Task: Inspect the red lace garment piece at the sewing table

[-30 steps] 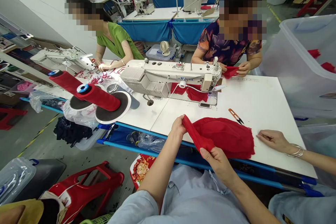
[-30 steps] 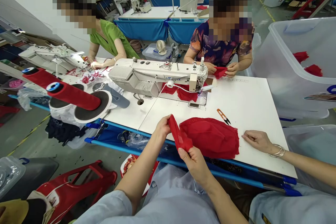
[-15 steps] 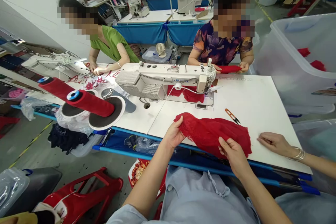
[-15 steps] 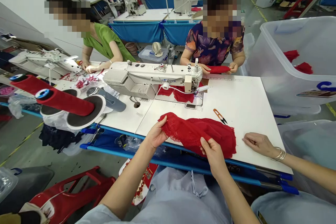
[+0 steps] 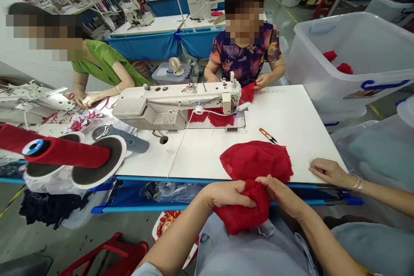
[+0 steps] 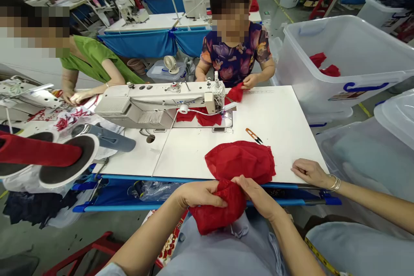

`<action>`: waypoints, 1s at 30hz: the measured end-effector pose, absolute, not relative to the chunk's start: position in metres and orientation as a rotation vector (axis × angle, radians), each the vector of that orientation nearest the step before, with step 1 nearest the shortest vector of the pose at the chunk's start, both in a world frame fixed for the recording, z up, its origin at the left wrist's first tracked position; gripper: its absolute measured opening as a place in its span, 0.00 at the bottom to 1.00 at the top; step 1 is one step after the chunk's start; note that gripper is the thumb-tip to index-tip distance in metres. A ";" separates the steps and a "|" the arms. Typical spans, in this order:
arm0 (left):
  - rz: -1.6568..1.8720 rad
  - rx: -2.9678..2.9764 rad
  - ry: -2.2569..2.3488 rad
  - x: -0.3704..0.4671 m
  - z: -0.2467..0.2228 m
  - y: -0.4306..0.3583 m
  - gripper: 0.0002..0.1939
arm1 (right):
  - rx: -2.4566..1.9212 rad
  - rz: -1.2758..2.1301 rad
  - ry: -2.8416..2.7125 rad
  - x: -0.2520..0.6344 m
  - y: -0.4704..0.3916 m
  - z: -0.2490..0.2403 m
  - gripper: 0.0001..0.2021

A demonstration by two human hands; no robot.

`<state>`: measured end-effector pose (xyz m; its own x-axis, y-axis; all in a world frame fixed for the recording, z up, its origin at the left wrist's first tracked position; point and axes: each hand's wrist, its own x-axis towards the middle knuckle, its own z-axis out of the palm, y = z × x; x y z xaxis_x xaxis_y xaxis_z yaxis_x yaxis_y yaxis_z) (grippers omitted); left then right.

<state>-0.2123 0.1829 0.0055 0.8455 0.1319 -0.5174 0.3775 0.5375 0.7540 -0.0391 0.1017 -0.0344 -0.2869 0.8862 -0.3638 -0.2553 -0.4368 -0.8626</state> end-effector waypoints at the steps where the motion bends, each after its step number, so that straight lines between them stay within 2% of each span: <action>1: -0.166 0.960 0.564 -0.214 0.002 0.186 0.08 | -1.138 1.836 -0.882 -0.036 0.099 -0.034 0.17; 3: -0.212 0.880 0.539 -0.222 -0.006 0.195 0.11 | -1.174 1.818 -0.847 -0.028 0.095 -0.034 0.12; 7: -0.074 0.762 0.589 -0.238 -0.025 0.217 0.15 | -1.240 1.681 -0.610 -0.012 0.084 -0.032 0.12; 13: 0.300 0.737 0.686 -0.209 -0.035 0.243 0.10 | -1.317 1.476 -0.380 0.018 0.088 -0.042 0.20; 17: 0.507 1.075 0.984 -0.177 -0.044 0.254 0.07 | -1.760 0.915 -0.557 0.040 0.107 -0.077 0.31; 21: 0.717 1.471 1.260 -0.174 -0.066 0.242 0.20 | -1.928 0.732 -0.543 0.048 0.105 -0.122 0.37; 23: 0.681 1.805 1.310 -0.179 -0.080 0.226 0.26 | -1.972 0.704 -0.530 0.043 0.101 -0.140 0.36; 25: 0.498 2.047 1.267 -0.185 -0.095 0.207 0.29 | -1.994 0.681 -0.543 0.032 0.100 -0.151 0.34; 27: 0.322 2.210 1.244 -0.190 -0.109 0.194 0.32 | -1.990 0.650 -0.593 0.014 0.105 -0.156 0.33; 30: 0.252 2.348 1.324 -0.202 -0.122 0.190 0.35 | -1.952 0.642 -0.712 -0.022 0.121 -0.154 0.32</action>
